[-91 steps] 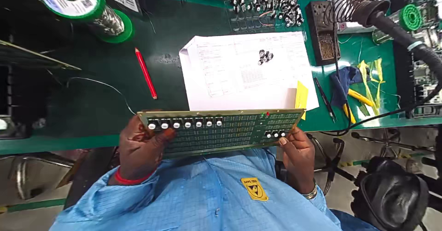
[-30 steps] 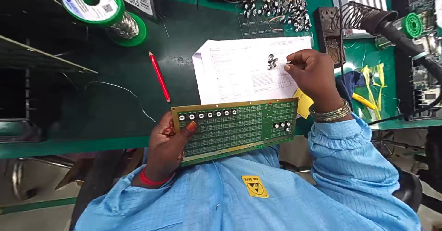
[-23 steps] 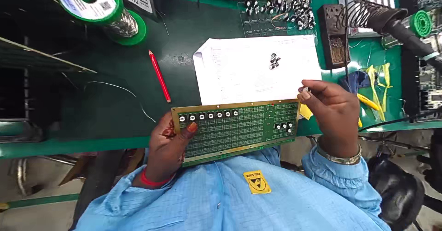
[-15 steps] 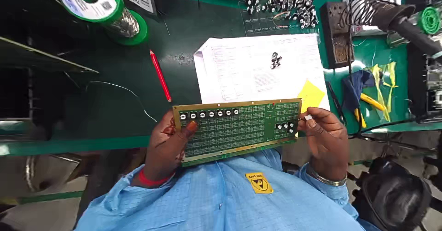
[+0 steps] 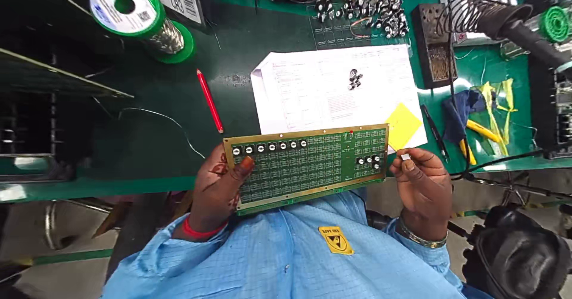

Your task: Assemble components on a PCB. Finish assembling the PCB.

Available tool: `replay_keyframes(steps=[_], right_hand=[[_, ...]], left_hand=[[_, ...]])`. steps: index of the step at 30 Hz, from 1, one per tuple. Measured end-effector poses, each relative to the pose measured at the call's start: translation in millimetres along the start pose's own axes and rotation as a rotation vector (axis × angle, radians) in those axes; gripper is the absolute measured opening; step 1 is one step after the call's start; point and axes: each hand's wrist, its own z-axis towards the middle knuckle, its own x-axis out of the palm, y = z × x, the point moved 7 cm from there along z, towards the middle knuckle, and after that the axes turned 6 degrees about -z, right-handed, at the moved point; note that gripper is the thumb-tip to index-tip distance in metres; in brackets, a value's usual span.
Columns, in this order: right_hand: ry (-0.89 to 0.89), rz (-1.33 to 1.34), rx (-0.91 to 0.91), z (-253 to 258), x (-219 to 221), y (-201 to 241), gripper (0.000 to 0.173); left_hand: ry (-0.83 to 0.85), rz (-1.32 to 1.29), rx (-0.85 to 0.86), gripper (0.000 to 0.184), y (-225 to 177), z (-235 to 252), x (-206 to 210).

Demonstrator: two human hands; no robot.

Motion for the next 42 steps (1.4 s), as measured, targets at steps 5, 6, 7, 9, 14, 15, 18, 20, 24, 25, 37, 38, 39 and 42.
replay_keyframes(steps=[5,6,7,9,14,15,18,20,24,25,37,38,39,42], right_hand=[[-0.02,-0.011,0.008,2.2,-2.3,-5.8,0.018],[-0.022,-0.012,0.009,2.3,-2.6,-6.1,0.019],[-0.021,-0.01,0.009,2.5,-3.0,-6.4,0.019],[-0.02,-0.008,0.013,2.5,-3.6,-7.4,0.02],[-0.018,-0.01,0.018,3.2,-4.7,-10.6,0.022],[-0.029,-0.019,0.017,3.2,-5.6,-11.0,0.021],[-0.063,-0.035,0.017,2.6,-8.6,-11.7,0.02],[-0.071,-0.03,0.014,2.3,-10.2,-12.0,0.02],[-0.086,-0.047,0.028,1.8,-11.8,-13.7,0.022],[-0.088,-0.046,0.029,1.4,-12.6,-14.4,0.022],[-0.117,-0.194,-0.051,-13.2,-25.4,-5.9,0.024],[-0.121,-0.246,-0.078,-14.6,-26.0,-4.2,0.025],[-0.126,-0.296,-0.106,-15.8,-26.4,-2.8,0.025],[-0.135,-0.352,-0.163,-17.4,-26.8,-0.8,0.022]], left_hand=[[-0.021,0.0,-0.009,0.028,-0.1,-0.9,-0.9],[-0.027,0.0,-0.011,0.029,0.1,-1.1,-1.2],[-0.026,-0.001,-0.008,0.029,0.0,-1.3,-1.5],[-0.014,-0.005,-0.001,0.031,-0.1,-2.3,-2.2],[-0.011,0.008,0.01,0.035,-0.7,-2.4,-3.4],[-0.016,0.015,0.009,0.035,-0.2,-2.5,-3.8],[-0.02,0.016,0.005,0.035,0.0,-2.7,-3.7],[-0.025,0.015,0.005,0.035,0.5,-2.6,-4.0],[-0.015,0.05,0.022,0.034,-0.6,-2.9,-5.3],[-0.01,0.066,0.029,0.034,-1.3,-2.9,-5.4],[-0.054,0.204,0.066,0.038,-7.2,-3.3,-2.5],[-0.051,0.203,0.07,0.038,-6.9,-3.2,-2.2],[-0.045,0.203,0.073,0.038,-6.9,-3.3,-1.6],[-0.04,0.198,0.079,0.038,-7.2,-3.1,-0.4]])
